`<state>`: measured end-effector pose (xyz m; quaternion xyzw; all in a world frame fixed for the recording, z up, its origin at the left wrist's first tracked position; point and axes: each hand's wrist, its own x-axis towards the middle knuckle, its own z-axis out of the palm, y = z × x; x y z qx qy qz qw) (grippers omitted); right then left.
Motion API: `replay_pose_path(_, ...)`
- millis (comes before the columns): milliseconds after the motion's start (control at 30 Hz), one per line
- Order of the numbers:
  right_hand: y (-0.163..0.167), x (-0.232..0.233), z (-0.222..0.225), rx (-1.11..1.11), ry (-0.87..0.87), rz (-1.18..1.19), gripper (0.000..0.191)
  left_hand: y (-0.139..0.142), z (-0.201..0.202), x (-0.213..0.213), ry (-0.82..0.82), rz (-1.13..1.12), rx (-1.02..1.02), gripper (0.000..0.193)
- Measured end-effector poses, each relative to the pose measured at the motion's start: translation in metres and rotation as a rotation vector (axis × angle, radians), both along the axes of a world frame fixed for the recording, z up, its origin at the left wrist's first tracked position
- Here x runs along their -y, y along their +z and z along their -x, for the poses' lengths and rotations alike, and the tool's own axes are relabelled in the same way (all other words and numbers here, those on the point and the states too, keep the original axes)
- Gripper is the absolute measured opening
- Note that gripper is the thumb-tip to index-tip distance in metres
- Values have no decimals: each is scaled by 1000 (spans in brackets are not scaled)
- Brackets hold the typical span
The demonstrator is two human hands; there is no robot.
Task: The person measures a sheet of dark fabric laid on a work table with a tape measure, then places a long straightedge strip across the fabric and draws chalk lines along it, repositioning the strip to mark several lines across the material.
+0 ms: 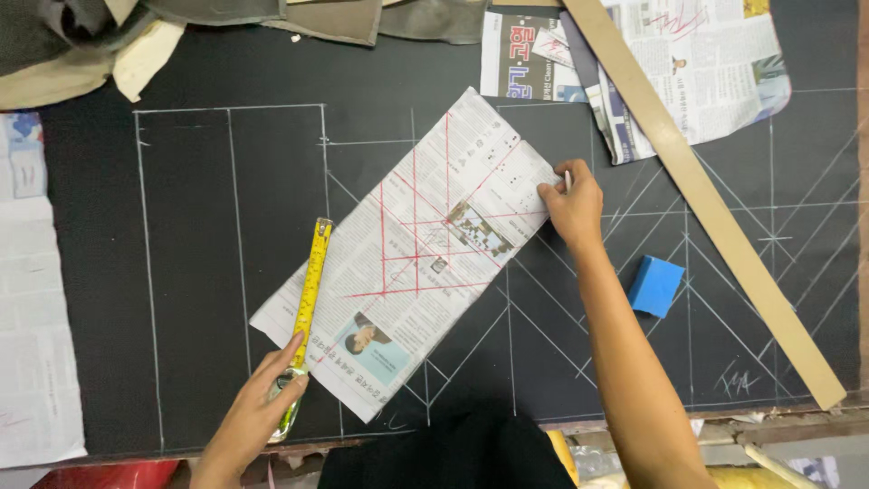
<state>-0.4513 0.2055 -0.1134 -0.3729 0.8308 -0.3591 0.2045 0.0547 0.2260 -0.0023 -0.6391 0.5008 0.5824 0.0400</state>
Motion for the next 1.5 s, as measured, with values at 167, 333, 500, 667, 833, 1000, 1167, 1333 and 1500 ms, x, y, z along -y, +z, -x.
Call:
replay_pose_path(167,-4,5,-14,-135,175,75,33,-4,-12,-17,66,73,-132,66)
replay_pose_path(333,-1,-9,-22,-83,151,243,28,-5,-18,-27,95,66,-171,65)
replay_pose_path(500,15,-48,-43,319,-6,97,16,-1,-7,-40,6,119,-215,66)
replay_pose_path(667,30,-89,-117,409,392,117,19,-9,29,-50,-161,16,-94,66)
replay_pose_path(833,38,-77,-164,911,168,-41,32,-14,68,-38,-384,154,-136,64)
replay_pose_path(1000,27,-41,-156,902,63,48,18,-9,110,-17,-425,127,-185,65)
replay_pose_path(1167,5,-1,-120,790,-35,189,13,-4,142,3,-365,175,-214,67)
replay_pose_path(1333,-1,44,-64,486,-251,198,18,-3,164,19,-462,238,-58,65)
replay_pose_path(1500,-6,56,-45,222,-208,50,25,-8,180,27,-517,178,112,69)
